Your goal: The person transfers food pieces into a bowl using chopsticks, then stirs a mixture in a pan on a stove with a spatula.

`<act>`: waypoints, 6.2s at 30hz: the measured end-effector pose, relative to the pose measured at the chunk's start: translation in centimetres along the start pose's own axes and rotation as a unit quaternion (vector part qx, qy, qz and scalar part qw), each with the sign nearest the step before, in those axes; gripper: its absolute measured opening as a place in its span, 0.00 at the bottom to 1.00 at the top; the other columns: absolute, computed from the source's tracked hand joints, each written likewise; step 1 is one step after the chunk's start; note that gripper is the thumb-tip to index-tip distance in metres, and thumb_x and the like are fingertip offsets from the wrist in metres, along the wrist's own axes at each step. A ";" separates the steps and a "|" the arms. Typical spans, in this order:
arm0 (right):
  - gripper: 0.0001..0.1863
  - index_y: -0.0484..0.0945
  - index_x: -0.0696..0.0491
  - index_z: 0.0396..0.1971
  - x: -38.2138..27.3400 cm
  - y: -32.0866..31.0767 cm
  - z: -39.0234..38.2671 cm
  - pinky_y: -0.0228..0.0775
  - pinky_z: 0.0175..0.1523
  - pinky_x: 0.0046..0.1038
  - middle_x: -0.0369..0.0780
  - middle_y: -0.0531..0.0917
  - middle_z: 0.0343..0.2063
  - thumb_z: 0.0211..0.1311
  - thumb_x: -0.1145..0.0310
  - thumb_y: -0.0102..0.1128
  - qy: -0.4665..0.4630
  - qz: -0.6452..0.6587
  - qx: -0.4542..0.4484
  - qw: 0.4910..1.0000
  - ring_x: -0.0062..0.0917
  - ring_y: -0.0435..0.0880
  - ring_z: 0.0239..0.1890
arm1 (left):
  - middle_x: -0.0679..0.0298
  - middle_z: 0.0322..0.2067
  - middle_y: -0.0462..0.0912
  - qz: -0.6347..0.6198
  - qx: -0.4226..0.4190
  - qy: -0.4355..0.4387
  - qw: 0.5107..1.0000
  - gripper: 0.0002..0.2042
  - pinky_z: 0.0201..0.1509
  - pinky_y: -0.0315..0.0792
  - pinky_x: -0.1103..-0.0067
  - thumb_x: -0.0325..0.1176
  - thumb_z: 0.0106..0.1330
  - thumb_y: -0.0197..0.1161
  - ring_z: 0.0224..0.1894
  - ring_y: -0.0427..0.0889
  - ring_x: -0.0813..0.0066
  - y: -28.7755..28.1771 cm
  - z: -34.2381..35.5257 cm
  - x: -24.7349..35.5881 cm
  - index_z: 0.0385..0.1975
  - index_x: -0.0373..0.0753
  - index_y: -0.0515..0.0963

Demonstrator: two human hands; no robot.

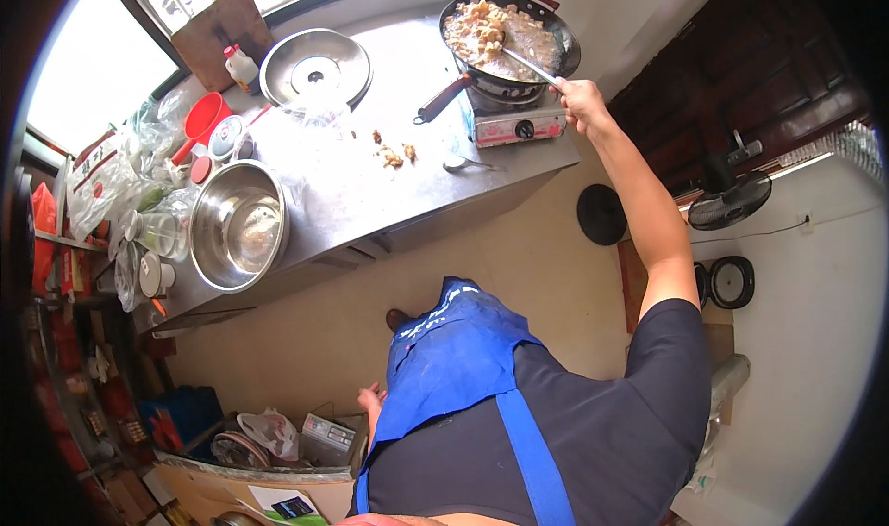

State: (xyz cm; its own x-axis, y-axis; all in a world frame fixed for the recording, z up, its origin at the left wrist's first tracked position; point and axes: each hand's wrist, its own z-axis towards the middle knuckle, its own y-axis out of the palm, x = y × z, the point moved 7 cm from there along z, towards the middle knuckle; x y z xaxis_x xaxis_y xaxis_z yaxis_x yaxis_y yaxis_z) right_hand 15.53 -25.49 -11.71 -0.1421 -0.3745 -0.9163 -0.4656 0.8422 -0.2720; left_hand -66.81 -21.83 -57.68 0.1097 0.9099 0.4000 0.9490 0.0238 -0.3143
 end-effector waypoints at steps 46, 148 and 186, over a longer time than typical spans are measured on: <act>0.16 0.81 0.58 0.37 -8.0 -0.4 -11.1 0.64 0.28 0.31 0.45 0.72 0.15 0.67 0.60 0.53 -0.256 -0.371 0.118 0.885 0.29 0.75 0.19 | 0.49 0.45 0.82 0.013 0.002 -0.010 1.000 0.31 0.22 0.78 0.69 0.47 0.75 0.30 0.29 0.81 0.55 0.0 0.0 -1.4 0.44 0.24 0.78; 0.11 0.78 0.56 0.39 -4.7 0.9 -7.2 0.76 0.34 0.44 0.51 0.82 0.21 0.64 0.65 0.53 -0.364 -0.589 0.121 0.712 0.47 0.83 0.27 | 0.54 0.24 0.77 0.040 0.061 0.085 0.994 0.14 0.22 0.79 0.67 0.34 0.64 0.56 0.23 0.79 0.62 1.9 -1.6 3.9 0.35 0.25 0.77; 0.11 0.81 0.52 0.36 -10.3 2.1 -8.3 0.72 0.38 0.44 0.47 0.82 0.25 0.64 0.60 0.55 -0.343 -0.514 0.110 0.778 0.47 0.81 0.31 | 0.57 0.34 0.74 -0.011 0.021 0.062 0.998 0.21 0.24 0.77 0.69 0.49 0.72 0.50 0.27 0.76 0.64 2.9 2.8 2.6 0.49 0.34 0.71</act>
State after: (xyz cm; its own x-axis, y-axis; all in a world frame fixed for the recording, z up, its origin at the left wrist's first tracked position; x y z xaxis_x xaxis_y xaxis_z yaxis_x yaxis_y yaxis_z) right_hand 8.79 -23.06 -0.44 0.7423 -0.6624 -0.1009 0.1475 0.3085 -0.9397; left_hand -64.65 -18.27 -59.98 0.1277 0.8506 0.5101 0.9385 0.0628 -0.3396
